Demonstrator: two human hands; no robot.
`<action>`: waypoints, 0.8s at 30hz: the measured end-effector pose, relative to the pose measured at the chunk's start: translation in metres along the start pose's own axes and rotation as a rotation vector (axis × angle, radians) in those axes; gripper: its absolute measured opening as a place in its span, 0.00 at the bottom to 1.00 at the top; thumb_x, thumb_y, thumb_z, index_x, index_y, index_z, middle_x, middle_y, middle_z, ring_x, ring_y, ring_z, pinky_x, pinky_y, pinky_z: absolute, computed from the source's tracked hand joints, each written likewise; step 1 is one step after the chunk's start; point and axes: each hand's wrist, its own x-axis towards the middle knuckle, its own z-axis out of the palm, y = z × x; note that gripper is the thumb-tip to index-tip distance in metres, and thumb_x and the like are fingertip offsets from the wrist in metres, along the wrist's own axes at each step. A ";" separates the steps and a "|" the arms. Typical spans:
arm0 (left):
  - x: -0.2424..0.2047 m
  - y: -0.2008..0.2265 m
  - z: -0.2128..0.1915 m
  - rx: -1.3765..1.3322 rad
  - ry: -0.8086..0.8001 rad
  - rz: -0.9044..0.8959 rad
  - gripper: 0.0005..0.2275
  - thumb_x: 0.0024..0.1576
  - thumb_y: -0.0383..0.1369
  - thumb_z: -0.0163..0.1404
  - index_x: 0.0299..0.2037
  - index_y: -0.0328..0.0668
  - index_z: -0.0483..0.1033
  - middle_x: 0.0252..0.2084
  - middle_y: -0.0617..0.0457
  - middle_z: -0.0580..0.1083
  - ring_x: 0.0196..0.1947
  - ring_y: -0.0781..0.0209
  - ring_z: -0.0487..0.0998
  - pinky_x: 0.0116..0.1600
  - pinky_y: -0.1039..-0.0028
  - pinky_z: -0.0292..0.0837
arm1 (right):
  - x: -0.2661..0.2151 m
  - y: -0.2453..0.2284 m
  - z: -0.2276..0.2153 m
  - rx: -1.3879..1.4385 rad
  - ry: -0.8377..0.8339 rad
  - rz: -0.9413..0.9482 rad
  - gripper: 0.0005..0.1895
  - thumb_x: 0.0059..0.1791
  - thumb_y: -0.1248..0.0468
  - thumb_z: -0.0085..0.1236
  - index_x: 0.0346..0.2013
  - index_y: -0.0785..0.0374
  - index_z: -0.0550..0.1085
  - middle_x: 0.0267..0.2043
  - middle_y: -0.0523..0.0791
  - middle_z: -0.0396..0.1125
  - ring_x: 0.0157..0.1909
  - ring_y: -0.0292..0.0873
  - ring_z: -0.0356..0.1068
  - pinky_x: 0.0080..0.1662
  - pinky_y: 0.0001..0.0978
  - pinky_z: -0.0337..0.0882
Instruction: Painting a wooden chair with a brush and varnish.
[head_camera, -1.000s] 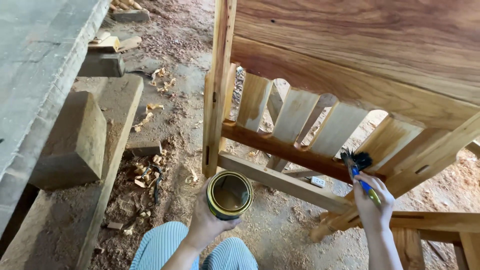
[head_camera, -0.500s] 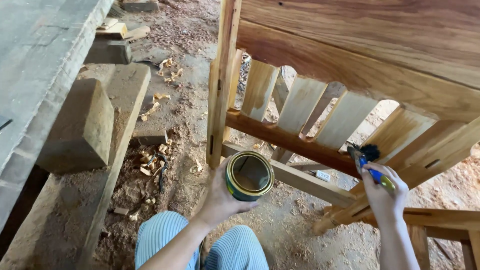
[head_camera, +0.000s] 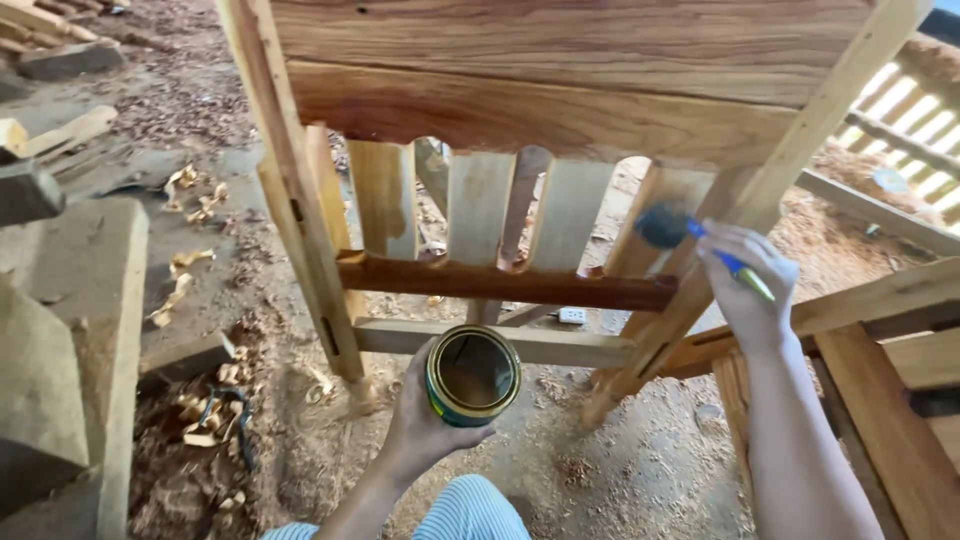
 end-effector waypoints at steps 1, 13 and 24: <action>-0.004 -0.002 0.001 0.009 0.007 -0.025 0.58 0.31 0.38 0.73 0.72 0.46 0.45 0.67 0.49 0.62 0.70 0.54 0.64 0.75 0.61 0.58 | 0.009 0.002 -0.004 -0.024 0.049 -0.056 0.06 0.53 0.76 0.64 0.42 0.66 0.78 0.50 0.51 0.75 0.55 0.47 0.77 0.58 0.33 0.75; -0.002 0.002 0.013 -0.201 0.014 0.012 0.52 0.31 0.33 0.72 0.69 0.43 0.53 0.64 0.49 0.67 0.67 0.54 0.69 0.74 0.62 0.62 | -0.081 -0.004 0.037 -0.033 0.108 0.026 0.08 0.48 0.76 0.65 0.39 0.64 0.79 0.49 0.51 0.75 0.54 0.47 0.77 0.57 0.35 0.76; 0.003 -0.029 0.013 -0.016 0.005 0.004 0.55 0.30 0.34 0.73 0.69 0.39 0.48 0.64 0.46 0.66 0.66 0.52 0.68 0.72 0.62 0.62 | -0.051 0.009 0.006 0.103 -0.100 0.138 0.09 0.46 0.74 0.66 0.40 0.62 0.80 0.51 0.49 0.76 0.52 0.44 0.77 0.55 0.31 0.77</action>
